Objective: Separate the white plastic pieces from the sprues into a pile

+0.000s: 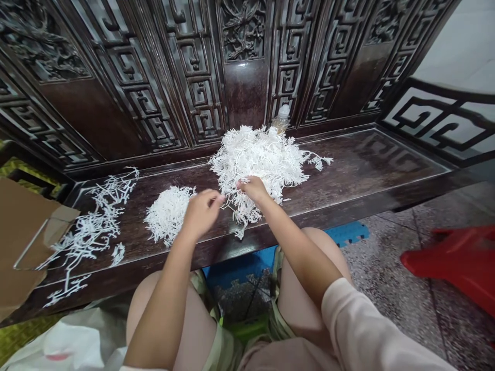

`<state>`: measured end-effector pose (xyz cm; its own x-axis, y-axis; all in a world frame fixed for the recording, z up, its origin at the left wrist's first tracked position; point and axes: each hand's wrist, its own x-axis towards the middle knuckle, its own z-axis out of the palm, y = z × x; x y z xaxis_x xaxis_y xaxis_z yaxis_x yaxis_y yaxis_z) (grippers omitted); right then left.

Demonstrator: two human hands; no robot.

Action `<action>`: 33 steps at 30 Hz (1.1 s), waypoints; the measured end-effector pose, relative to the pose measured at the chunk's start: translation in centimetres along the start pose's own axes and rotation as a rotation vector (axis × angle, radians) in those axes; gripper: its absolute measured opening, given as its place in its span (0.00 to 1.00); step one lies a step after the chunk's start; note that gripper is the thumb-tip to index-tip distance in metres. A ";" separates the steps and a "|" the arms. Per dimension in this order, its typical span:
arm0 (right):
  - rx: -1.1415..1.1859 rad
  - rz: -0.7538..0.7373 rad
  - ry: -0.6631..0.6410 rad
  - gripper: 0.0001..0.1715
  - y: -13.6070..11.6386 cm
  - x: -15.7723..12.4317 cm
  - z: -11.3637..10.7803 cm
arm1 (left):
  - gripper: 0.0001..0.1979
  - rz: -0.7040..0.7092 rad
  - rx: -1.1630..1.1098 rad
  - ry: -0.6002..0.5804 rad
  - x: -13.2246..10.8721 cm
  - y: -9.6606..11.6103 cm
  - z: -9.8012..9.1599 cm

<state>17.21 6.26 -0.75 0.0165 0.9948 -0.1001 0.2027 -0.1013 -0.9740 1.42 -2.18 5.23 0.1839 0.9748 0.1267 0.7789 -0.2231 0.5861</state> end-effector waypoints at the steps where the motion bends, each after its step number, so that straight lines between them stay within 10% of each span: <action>1: 0.092 0.023 -0.077 0.05 -0.1 -0.2 0.3 | 0.17 -0.118 0.093 0.018 0.3 -1.5 -0.6; 6: 0.366 0.101 -0.267 0.08 -0.9 -2.0 1.1 | 0.16 -0.586 0.443 -0.047 1.4 -8.4 -2.5; 11: 0.421 0.111 -0.297 0.08 -1.6 -2.8 0.7 | 0.25 -0.784 0.459 0.011 2.0 -9.8 -2.0; 33: 0.397 0.099 -0.360 0.08 -2.6 -3.5 0.1 | 0.25 -0.830 0.350 0.183 2.9 -9.7 -0.4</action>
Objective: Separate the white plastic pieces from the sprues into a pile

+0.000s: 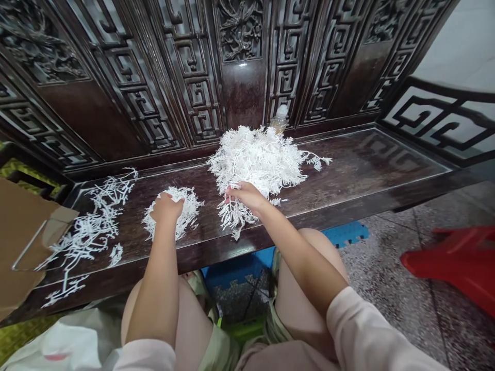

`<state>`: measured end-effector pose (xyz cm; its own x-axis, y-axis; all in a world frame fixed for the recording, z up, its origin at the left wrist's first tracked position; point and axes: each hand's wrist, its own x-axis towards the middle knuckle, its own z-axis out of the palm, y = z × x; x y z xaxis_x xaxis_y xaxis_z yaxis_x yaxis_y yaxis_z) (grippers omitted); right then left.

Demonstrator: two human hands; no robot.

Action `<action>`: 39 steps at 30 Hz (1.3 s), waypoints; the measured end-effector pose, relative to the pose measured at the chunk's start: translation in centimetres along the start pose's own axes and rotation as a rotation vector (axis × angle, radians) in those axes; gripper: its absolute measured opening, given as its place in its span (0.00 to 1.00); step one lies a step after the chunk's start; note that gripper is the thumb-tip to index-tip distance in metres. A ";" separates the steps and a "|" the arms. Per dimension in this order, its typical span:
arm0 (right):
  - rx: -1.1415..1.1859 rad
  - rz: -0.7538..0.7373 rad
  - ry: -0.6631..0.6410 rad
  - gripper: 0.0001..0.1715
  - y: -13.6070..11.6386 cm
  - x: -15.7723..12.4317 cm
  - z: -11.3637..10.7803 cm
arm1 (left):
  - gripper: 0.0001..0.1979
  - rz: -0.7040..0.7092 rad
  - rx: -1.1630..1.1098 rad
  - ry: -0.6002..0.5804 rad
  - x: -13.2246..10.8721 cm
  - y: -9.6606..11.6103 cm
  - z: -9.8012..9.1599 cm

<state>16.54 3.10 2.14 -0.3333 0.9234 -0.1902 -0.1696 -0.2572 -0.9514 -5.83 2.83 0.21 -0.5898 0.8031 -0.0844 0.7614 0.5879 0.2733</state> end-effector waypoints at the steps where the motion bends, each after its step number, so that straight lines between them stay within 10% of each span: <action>1: -0.014 -0.011 0.012 0.08 0.0 0.0 0.0 | 0.24 0.042 -0.040 -0.038 -0.6 0.3 -0.3; 8: -0.123 -0.059 0.055 0.06 0.6 0.0 0.5 | 0.20 0.706 -0.421 -0.500 -6.6 3.3 -1.4; 19: -0.283 -0.115 0.236 0.04 1.4 0.2 0.9 | 0.15 0.897 -0.329 -0.203 -8.5 4.8 -0.7; 25: -0.384 -0.233 0.612 0.02 0.6 1.9 -1.8 | 0.16 1.076 -0.361 -0.351 -10.7 5.4 -2.8; 33: -0.016 0.008 0.164 0.09 -0.8 1.1 -1.5 | 0.15 0.235 0.074 -0.151 -0.6 -1.9 -3.5; 39: -0.127 0.013 0.123 0.13 -1.1 -0.5 -0.3 | 0.22 0.039 -0.061 -0.120 2.0 -3.5 -3.0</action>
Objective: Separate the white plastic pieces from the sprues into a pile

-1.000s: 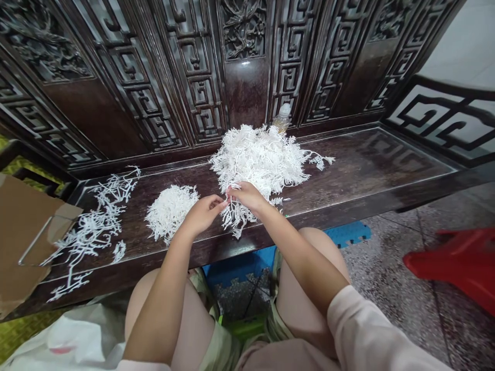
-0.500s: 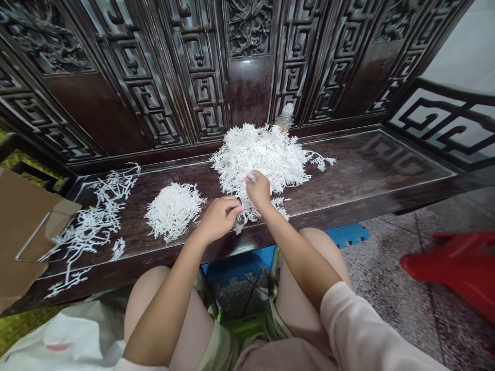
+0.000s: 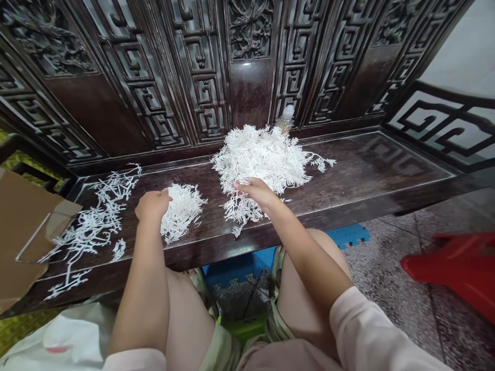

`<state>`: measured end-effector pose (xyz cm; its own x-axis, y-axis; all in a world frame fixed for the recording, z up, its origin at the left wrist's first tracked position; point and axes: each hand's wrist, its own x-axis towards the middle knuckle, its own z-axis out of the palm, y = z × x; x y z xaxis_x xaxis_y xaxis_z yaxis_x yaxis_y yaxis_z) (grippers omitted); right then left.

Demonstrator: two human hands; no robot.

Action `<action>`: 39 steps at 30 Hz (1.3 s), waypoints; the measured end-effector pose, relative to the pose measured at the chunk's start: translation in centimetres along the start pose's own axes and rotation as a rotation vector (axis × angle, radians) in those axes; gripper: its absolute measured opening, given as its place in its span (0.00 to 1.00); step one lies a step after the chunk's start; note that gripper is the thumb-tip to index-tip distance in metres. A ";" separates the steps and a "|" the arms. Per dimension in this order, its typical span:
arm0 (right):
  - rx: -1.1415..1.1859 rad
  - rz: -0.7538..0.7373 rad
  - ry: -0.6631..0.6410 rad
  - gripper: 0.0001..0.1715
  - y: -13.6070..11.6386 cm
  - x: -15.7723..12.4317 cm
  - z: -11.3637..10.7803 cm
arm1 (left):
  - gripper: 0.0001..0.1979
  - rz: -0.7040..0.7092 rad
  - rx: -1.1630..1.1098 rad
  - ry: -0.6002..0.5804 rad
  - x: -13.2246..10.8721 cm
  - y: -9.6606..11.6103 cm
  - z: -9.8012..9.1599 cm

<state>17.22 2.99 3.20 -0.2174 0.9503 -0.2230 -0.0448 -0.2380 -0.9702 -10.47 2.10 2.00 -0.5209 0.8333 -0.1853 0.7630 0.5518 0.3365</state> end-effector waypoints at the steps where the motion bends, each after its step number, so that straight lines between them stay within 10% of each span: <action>1: -0.038 -0.009 0.000 0.14 0.0 -0.1 0.0 | 0.21 -0.019 0.037 0.008 -0.1 0.2 0.2; 9: -0.159 -0.088 -0.005 0.15 0.5 0.1 -0.2 | 0.22 0.179 -0.266 -0.052 -2.0 2.6 1.1; 16: -0.264 -0.156 -0.027 0.11 1.0 0.4 0.3 | 0.21 0.658 -0.404 -0.507 -8.6 7.2 2.8; 34: -0.166 0.005 -0.283 0.16 -0.3 -0.7 -0.3 | 0.17 0.676 -0.575 -0.319 -9.0 7.6 2.9; 39: -0.408 -0.132 -0.090 0.12 0.2 0.0 -0.4 | 0.17 0.700 -0.573 -0.375 -8.7 7.4 2.6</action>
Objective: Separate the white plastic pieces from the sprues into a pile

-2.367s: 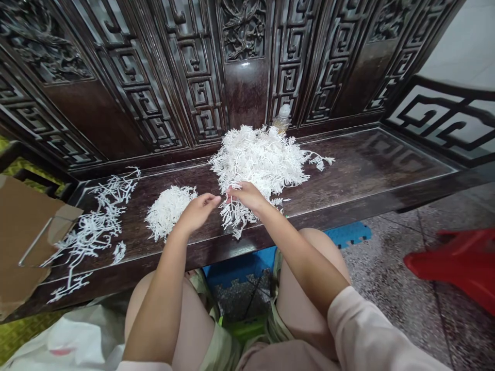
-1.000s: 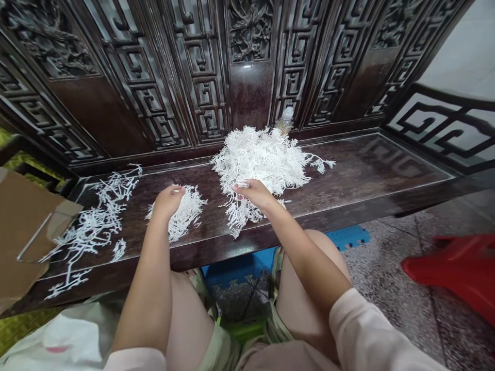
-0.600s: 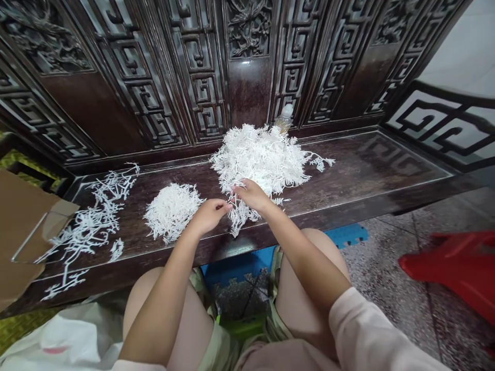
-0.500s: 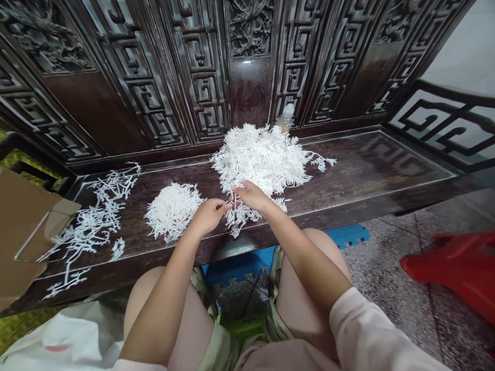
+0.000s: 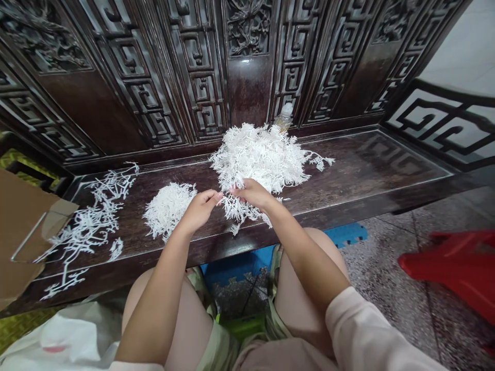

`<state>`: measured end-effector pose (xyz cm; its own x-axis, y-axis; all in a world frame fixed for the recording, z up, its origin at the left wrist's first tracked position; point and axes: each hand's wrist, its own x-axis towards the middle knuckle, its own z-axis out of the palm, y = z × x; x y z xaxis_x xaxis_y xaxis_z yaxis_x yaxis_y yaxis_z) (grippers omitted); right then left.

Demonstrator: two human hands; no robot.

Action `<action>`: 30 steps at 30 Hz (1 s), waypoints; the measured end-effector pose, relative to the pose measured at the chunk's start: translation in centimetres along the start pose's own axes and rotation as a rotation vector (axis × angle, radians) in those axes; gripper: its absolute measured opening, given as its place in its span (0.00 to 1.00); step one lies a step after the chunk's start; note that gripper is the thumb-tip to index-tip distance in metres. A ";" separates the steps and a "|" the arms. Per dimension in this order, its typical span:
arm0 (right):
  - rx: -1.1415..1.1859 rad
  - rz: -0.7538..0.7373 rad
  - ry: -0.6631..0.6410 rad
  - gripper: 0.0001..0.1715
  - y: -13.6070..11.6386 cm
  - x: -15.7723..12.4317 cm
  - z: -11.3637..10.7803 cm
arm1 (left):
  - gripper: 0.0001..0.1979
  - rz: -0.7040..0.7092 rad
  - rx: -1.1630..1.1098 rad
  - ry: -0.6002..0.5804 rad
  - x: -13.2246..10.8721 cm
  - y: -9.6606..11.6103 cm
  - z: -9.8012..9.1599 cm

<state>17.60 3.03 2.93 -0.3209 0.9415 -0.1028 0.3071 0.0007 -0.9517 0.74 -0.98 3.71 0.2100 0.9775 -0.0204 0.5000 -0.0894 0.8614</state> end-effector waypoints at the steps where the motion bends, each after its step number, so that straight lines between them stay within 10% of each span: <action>1: -0.074 -0.028 0.064 0.10 0.1 0.1 0.1 | 0.17 0.014 0.002 -0.021 0.0 0.0 0.2; 10: -0.167 0.024 0.596 0.07 1.8 2.6 -1.8 | 0.16 0.226 -0.177 -0.187 -1.8 3.0 -0.3; 16: 0.241 0.068 0.228 0.12 1.2 1.8 -1.0 | 0.14 -0.063 -0.273 0.185 -0.1 -0.1 -0.3; 30: 0.006 0.033 0.091 0.12 0.6 0.3 -0.3 | 0.07 -0.444 -0.788 0.175 1.0 -0.5 3.5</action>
<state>17.93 3.42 2.37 -0.2282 0.9676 -0.1082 0.3109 -0.0329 -0.9499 3.64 -0.66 1.44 -0.0265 0.9117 -0.4099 -0.2262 0.3940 0.8909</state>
